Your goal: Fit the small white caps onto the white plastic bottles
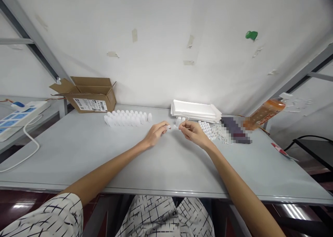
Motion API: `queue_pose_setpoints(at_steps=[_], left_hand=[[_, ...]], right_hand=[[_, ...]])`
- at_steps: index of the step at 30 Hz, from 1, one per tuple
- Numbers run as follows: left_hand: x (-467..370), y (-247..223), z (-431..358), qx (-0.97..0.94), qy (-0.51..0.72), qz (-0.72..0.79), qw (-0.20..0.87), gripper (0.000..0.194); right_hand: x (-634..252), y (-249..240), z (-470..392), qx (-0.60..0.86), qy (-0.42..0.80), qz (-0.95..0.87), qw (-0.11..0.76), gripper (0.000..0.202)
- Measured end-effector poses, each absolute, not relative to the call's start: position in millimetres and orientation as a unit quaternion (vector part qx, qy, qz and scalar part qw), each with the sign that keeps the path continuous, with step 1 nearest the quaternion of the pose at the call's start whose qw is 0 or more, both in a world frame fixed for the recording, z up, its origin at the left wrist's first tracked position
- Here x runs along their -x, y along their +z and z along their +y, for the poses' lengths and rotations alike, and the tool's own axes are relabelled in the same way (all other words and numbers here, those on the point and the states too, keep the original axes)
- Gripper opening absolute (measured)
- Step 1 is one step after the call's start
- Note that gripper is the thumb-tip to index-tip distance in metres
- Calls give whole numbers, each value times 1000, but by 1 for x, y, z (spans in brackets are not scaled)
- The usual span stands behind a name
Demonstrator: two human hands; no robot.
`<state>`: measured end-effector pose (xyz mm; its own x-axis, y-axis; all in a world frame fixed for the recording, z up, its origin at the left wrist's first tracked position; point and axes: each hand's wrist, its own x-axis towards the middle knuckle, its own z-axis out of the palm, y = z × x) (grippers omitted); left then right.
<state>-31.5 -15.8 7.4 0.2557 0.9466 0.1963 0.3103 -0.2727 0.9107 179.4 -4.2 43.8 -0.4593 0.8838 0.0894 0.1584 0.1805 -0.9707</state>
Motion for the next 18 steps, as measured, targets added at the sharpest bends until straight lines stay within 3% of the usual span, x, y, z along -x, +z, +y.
queue_pose_setpoints(at_steps=[4, 18], left_hand=[[31, 5, -14, -665, 400, 448, 444, 32], [30, 10, -14, -645, 395, 448, 476, 35]], right_hand=[[-176, 40, -6, 370, 525, -685, 343, 41], [-173, 29, -2, 383, 514, -686, 343, 41]])
